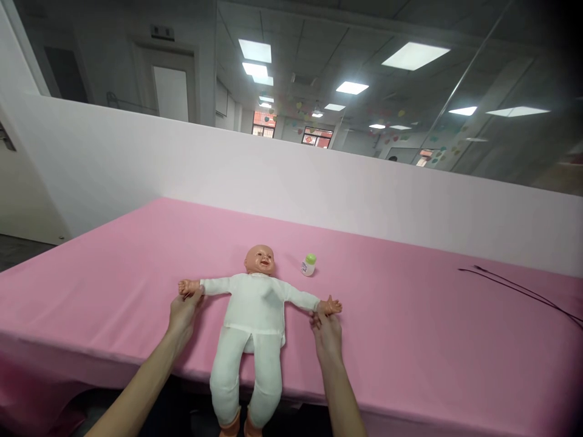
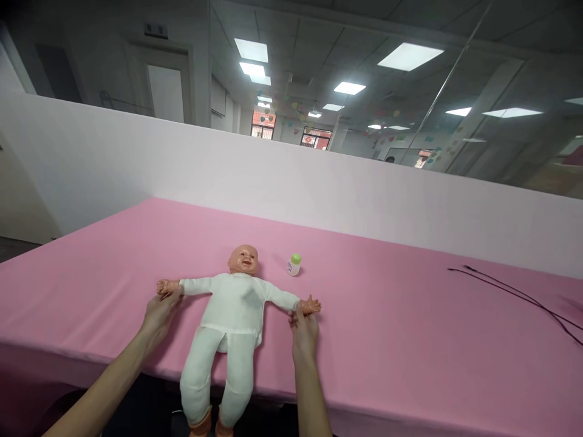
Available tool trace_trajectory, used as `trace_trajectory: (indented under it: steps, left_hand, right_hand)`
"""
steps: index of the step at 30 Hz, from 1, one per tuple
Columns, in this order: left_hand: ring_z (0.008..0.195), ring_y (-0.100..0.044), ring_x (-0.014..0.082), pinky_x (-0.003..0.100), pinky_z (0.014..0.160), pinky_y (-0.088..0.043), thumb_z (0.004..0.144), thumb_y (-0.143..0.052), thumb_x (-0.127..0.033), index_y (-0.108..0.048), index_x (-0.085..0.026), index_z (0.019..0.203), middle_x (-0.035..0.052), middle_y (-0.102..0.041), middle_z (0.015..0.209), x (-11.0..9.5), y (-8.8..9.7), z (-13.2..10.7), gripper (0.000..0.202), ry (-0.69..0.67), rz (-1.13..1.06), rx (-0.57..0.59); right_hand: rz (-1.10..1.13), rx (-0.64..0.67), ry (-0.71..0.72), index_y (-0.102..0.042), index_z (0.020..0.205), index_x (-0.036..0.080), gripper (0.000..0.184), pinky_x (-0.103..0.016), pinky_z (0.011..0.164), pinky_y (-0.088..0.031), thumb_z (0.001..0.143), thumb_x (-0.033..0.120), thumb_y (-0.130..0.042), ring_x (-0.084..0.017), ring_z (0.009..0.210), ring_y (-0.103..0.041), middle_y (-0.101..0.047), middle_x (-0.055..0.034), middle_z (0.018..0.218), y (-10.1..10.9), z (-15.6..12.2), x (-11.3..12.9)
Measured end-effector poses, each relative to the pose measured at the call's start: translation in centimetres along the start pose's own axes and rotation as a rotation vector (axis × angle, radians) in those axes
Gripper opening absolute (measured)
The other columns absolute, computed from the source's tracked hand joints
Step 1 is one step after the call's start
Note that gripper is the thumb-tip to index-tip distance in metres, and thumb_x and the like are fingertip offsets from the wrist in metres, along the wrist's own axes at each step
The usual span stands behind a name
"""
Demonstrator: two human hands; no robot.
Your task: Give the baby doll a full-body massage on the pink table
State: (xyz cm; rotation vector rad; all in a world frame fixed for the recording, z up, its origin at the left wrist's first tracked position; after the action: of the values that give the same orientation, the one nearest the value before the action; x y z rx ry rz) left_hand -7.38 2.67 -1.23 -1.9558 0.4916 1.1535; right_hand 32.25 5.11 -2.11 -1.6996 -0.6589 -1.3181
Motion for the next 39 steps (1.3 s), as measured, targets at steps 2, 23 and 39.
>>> trace_trajectory:
  steps: [2,23,39]
  left_hand:
    - [0.080,-0.069,0.0121,0.024,0.081,-0.056,0.080,-0.076,-0.009,-0.072,-0.013,0.088,0.0043,-0.074,0.088,0.0,0.3,0.5,0.009,0.064,-0.065,-0.007]
    - [0.114,-0.070,0.0300,0.039,0.094,-0.057,0.092,-0.066,-0.030,-0.079,-0.026,0.113,0.0065,-0.078,0.119,-1.0,-3.6,-4.5,0.026,-0.708,0.705,0.531]
    - [0.098,-0.072,0.0273,0.033,0.082,-0.056,0.080,-0.081,-0.037,-0.078,-0.020,0.106,0.0087,-0.079,0.106,-3.0,-3.2,-3.1,0.032,-0.483,0.474,0.360]
  right_hand:
    - [0.040,-0.003,-0.063,-0.070,0.093,0.021,0.041,-0.030,0.062,-0.058,0.065,0.046,-0.087,-0.017,0.067,-0.065,-0.068,-0.0018,0.077,0.7,0.7,-0.3]
    - [-0.540,0.430,0.583,-0.075,0.113,0.024,0.026,-0.038,0.090,-0.059,0.092,0.029,-0.061,-0.026,0.109,-0.069,-0.072,-0.0103,0.123,-6.2,-6.4,2.2]
    - [-0.302,0.328,0.398,-0.073,0.117,0.021,0.039,-0.038,0.089,-0.059,0.082,0.038,-0.076,-0.025,0.100,-0.069,-0.074,-0.0095,0.112,-5.7,-4.4,4.5]
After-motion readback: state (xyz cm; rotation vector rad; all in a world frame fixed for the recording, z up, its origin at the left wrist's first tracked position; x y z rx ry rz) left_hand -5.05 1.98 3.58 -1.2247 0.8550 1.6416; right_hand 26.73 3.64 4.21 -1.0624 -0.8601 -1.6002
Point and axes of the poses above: each hand's wrist, its own z-axis towards the middle knuckle, its own y-axis out of the back of the hand, x = y × z, the point moved 4 cm from there along z, towards the middle knuckle
